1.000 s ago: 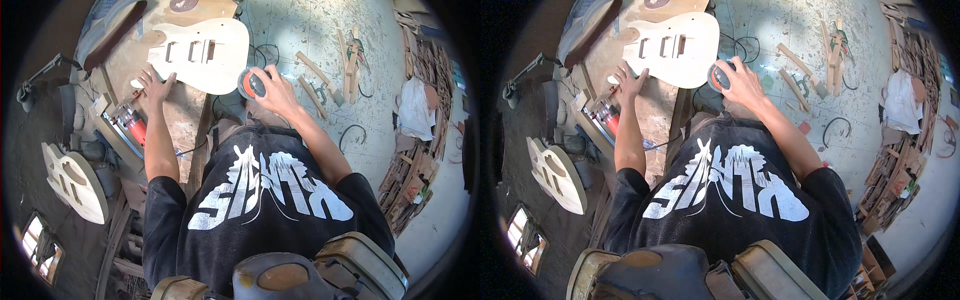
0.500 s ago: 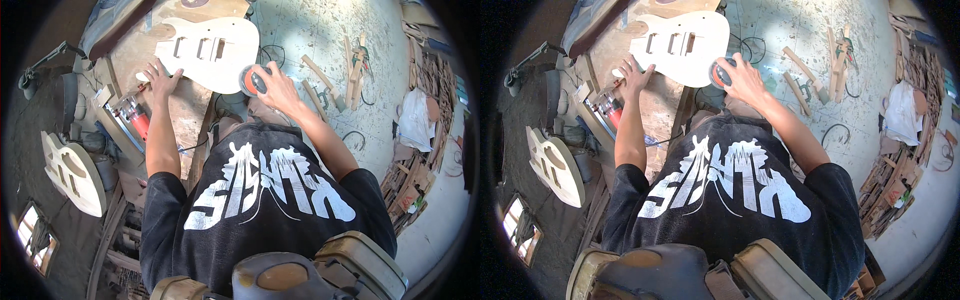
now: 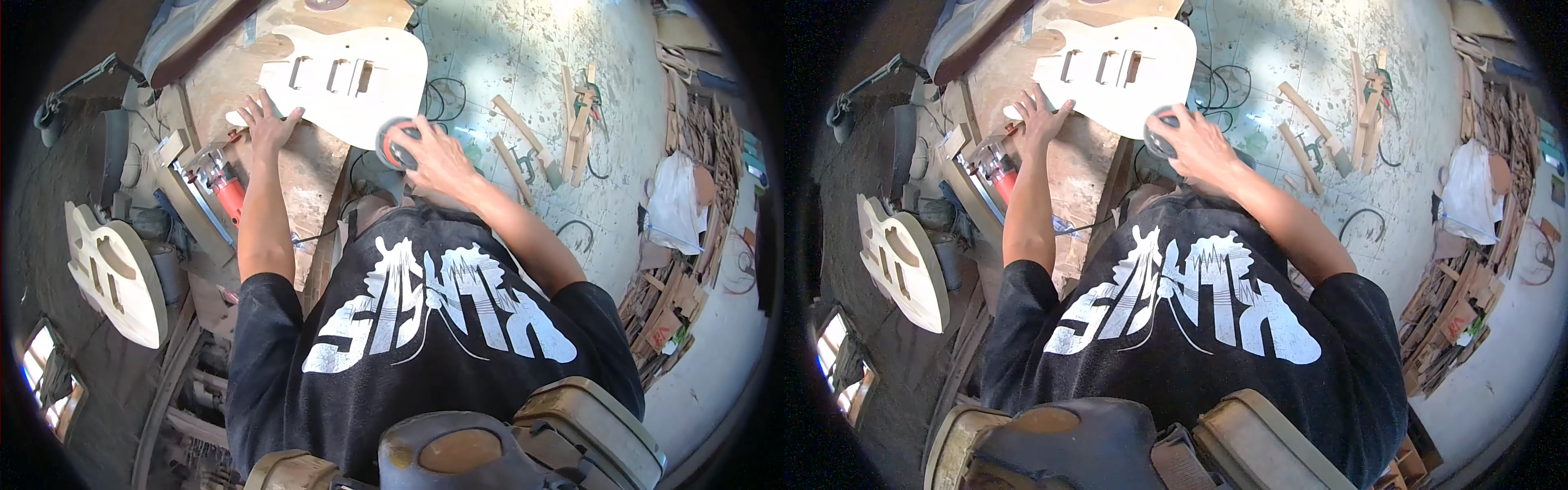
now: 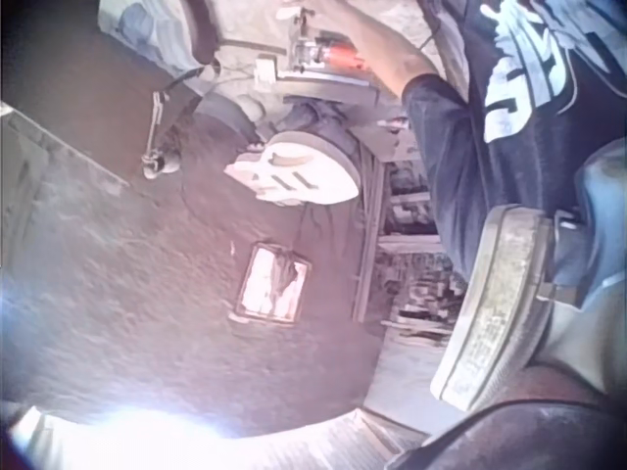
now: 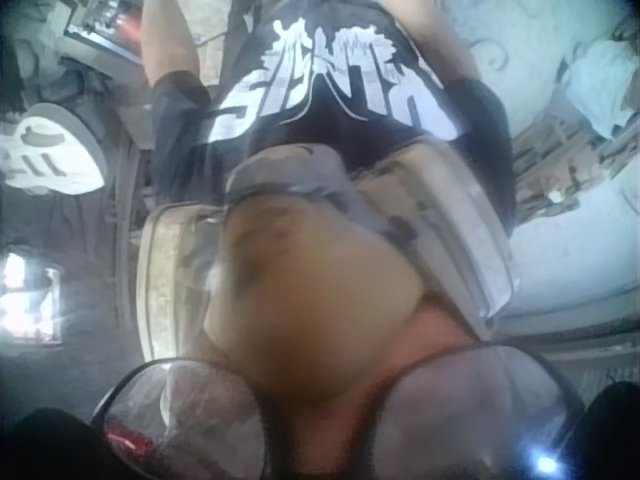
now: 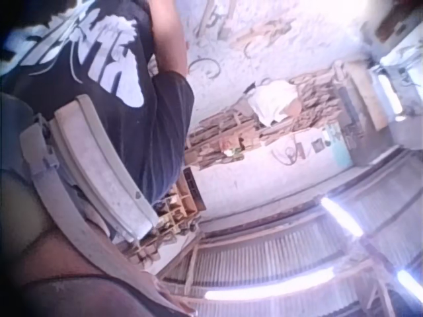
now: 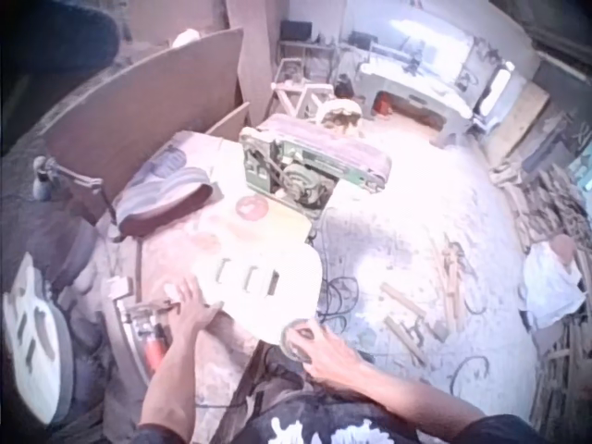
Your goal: The person picks up a wooden guitar body, turns it over by hand, and then sands the surface using an orbital sander.
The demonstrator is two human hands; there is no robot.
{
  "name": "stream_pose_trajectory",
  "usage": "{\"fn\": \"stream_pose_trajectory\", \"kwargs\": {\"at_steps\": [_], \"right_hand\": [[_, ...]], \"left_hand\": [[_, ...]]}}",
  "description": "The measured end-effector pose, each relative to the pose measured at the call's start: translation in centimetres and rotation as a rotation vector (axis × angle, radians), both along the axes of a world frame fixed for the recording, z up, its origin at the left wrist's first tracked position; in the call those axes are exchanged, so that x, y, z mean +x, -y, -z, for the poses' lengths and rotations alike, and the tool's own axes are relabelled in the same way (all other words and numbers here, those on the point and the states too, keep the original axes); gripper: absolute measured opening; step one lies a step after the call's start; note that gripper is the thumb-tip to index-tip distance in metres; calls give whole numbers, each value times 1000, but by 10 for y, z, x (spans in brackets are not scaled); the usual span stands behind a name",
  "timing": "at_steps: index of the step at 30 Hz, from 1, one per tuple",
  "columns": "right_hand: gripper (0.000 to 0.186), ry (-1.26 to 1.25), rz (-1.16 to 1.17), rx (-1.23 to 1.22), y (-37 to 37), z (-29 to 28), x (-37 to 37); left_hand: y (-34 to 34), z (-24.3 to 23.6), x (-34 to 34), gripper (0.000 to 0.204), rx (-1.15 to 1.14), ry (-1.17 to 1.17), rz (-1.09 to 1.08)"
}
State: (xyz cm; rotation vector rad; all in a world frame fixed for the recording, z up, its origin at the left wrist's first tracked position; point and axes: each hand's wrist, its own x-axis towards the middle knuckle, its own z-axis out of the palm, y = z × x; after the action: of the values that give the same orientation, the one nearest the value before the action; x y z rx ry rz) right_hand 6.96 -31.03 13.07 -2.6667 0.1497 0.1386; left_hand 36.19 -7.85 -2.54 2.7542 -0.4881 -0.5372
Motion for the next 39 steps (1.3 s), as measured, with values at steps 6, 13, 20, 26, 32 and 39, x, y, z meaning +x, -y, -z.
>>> {"fn": "stream_pose_trajectory", "kwargs": {"at_steps": [6, 13, 20, 26, 32, 39], "right_hand": [[71, 42, 128, -43, 16, -1, 10], [70, -30, 93, -27, 4, 2, -15], [66, -31, 201, -74, 10, -5, -5], [72, -92, 199, -12, 1, -1, -19], [66, -67, 139, -69, 3, -9, -7], [71, -43, 207, -103, 28, -7, 11]], "left_hand": [[-2, 5, -2, 124, -25, 21, -2], [5, 5, 1, 123, 13, 14, 2], [2, 10, 0, 124, 23, 33, 5], [1, 10, -1, 123, -3, 56, 11], [0, 8, -2, 121, 5, 39, 10], [2, 11, -2, 122, -10, 123, 28]]}}
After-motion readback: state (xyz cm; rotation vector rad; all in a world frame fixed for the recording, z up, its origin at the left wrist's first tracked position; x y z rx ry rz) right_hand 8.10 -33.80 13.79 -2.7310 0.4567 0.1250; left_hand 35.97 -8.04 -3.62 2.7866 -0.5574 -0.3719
